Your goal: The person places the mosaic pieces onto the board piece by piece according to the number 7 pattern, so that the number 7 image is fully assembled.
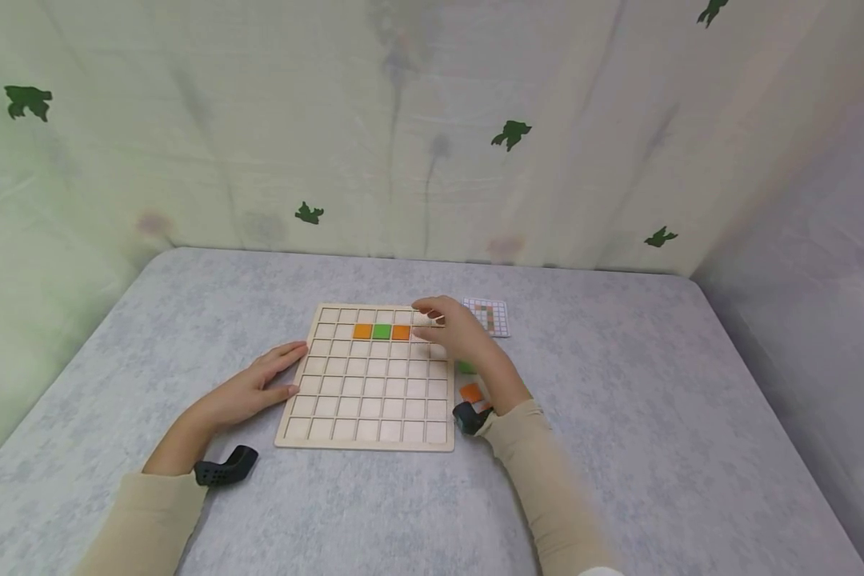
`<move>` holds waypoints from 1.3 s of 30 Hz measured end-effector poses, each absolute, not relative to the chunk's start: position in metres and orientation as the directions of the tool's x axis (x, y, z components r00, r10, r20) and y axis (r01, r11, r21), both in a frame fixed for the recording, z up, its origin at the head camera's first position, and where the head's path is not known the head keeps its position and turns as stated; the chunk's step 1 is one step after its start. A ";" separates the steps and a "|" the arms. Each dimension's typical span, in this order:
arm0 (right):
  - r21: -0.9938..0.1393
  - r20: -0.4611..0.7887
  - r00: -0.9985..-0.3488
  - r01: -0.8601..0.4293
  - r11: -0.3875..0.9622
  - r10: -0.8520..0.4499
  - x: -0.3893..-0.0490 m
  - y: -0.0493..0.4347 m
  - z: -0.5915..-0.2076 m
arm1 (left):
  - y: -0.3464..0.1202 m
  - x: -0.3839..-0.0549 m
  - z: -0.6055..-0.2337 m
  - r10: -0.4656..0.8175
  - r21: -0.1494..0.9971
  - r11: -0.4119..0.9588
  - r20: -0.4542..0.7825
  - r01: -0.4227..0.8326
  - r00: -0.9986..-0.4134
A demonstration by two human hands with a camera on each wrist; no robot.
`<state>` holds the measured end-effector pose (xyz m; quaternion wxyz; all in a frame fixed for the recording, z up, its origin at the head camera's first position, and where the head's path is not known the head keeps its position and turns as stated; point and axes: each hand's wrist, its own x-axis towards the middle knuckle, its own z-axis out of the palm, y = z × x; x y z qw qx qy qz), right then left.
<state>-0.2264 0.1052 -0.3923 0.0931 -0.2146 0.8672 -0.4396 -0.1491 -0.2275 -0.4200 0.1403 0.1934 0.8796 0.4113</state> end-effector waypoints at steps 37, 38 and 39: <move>-0.715 0.136 -0.862 -0.427 0.554 -0.489 -0.197 0.144 -0.391 | -0.227 -0.150 -0.421 0.463 0.778 0.584 -0.084 0.232 -0.882; -0.717 0.158 -0.856 -0.442 0.539 -0.492 -0.199 0.140 -0.389 | -0.227 -0.150 -0.421 0.462 0.778 0.584 -0.084 0.232 -0.883; -0.720 0.181 -0.851 -0.456 0.523 -0.493 -0.200 0.135 -0.387 | -0.227 -0.150 -0.421 0.461 0.779 0.584 -0.084 0.230 -0.884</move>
